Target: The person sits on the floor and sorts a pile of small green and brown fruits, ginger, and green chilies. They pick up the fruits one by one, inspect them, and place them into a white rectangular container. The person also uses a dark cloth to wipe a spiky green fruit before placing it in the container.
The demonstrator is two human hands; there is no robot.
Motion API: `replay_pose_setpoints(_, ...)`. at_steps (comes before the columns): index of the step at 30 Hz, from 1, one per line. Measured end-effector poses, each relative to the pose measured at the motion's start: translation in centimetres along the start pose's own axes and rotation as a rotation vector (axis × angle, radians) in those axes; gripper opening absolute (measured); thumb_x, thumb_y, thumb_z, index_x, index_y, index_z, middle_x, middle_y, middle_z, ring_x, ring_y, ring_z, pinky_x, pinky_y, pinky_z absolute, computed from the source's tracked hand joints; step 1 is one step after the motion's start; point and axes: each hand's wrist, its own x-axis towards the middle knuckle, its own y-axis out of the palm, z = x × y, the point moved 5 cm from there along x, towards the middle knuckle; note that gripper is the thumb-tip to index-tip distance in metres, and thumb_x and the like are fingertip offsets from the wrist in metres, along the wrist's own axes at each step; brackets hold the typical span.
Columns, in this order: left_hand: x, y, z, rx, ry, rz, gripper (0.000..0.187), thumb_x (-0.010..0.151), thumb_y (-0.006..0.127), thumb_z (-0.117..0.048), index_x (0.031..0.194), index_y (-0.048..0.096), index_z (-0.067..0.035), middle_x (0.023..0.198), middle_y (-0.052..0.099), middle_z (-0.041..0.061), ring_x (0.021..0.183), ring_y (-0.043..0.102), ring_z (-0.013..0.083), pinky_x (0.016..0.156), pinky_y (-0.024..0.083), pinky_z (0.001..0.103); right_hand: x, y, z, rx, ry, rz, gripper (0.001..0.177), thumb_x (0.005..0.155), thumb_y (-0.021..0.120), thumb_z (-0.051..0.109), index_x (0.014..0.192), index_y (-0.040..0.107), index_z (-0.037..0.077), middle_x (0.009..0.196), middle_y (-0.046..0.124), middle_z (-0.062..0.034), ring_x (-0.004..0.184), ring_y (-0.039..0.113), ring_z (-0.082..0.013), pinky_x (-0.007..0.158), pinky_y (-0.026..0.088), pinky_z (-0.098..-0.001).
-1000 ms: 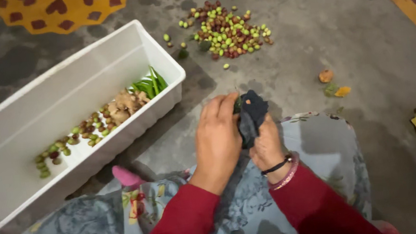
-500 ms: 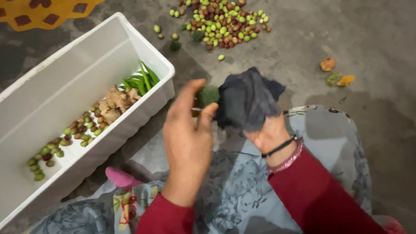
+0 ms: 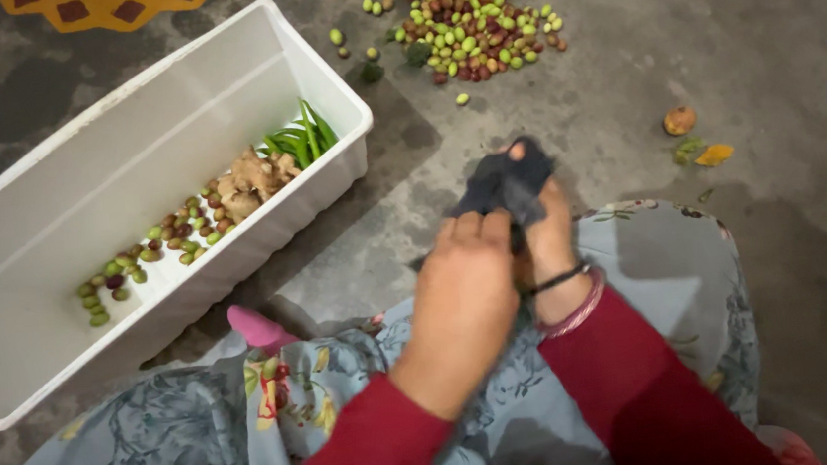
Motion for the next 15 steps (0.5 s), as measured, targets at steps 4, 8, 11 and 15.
replay_pose_setpoints(4,1.0,-0.5,2.4,-1.342,-0.262,0.154,0.041,0.092,0.066,0.004,0.132,0.063,0.003,0.107,0.067,0.008,0.100,0.064,0.0180,0.088,0.054,0.031,-0.1,0.8,1.2,0.171,0.125,0.074,0.039,0.110,0.057,0.049,0.111,0.067,0.011,0.098,0.070,-0.0051,0.083,0.067,-0.0234,0.070,0.055,-0.0348)
replay_pose_setpoints(8,1.8,-2.6,3.3,-1.634,-0.335,0.097,0.040,0.097,0.061,0.001,0.137,0.060,0.001,0.118,0.069,0.009,0.107,0.067,0.0156,0.096,0.056,0.030,-2.1,4.7,1.9,0.323,0.150,0.037,0.046,0.106,0.050,0.049,0.118,0.065,0.008,0.108,0.071,-0.0063,0.100,0.071,-0.0210,0.090,0.058,-0.0339)
replay_pose_setpoints(11,1.8,-2.0,4.1,-1.631,-0.328,-0.008,0.038,0.098,0.060,0.000,0.136,0.061,0.002,0.121,0.068,0.008,0.107,0.067,0.0139,0.097,0.058,0.030,-4.2,6.3,2.6,0.377,0.235,0.155,0.047,0.108,0.048,0.050,0.122,0.063,0.008,0.113,0.071,-0.0093,0.104,0.070,-0.0237,0.094,0.057,-0.0365)
replay_pose_setpoints(15,2.2,-1.0,4.7,-1.516,-0.306,-0.138,0.040,0.099,0.064,0.000,0.139,0.062,0.001,0.120,0.065,0.009,0.102,0.062,0.0169,0.091,0.056,0.032,-4.9,7.1,2.9,0.285,0.155,0.202,0.038,0.112,0.051,0.039,0.135,0.059,0.010,0.126,0.066,-0.0077,0.115,0.064,-0.0216,0.100,0.054,-0.0365)
